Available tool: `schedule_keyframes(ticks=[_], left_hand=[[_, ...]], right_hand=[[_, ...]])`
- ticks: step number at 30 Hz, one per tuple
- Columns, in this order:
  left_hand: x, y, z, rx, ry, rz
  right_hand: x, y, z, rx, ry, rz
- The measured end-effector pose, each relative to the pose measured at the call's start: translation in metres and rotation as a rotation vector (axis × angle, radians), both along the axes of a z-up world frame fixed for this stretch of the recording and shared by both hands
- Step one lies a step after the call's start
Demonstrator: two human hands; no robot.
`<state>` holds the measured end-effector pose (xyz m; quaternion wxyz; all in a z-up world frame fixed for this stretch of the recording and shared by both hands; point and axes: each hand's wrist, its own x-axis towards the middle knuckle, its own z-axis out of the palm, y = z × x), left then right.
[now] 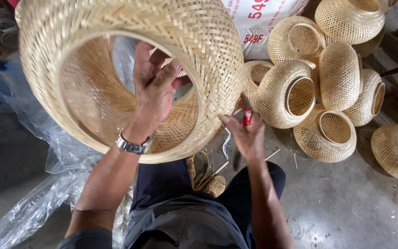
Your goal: The person weaves a bamboo basket by hand, using a red-handled tool to tuck and secure the bamboo strips along the rim. They rotate the basket to work on different sections and finish by placing it with other completed baskets.
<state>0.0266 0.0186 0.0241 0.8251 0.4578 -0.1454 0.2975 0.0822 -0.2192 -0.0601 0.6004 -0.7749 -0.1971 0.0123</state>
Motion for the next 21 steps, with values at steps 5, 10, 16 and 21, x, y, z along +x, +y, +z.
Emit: schedule_keyframes(ticks=[5,10,16,21], left_hand=[[0.002,0.01,0.001,0.169,-0.012,0.006],[-0.017,0.021,-0.001,0.215,0.098,-0.037],[-0.033,0.018,-0.011,0.254,0.16,0.015],[-0.042,0.01,-0.014,0.225,0.148,0.042]], right_hand=[[-0.029,0.021,-0.013,0.095,-0.021,-0.004],[-0.043,0.024,-0.024,0.228,-0.102,0.125],[-0.049,0.022,-0.038,0.14,-0.054,0.111],[-0.055,0.018,-0.033,0.218,0.02,0.14]])
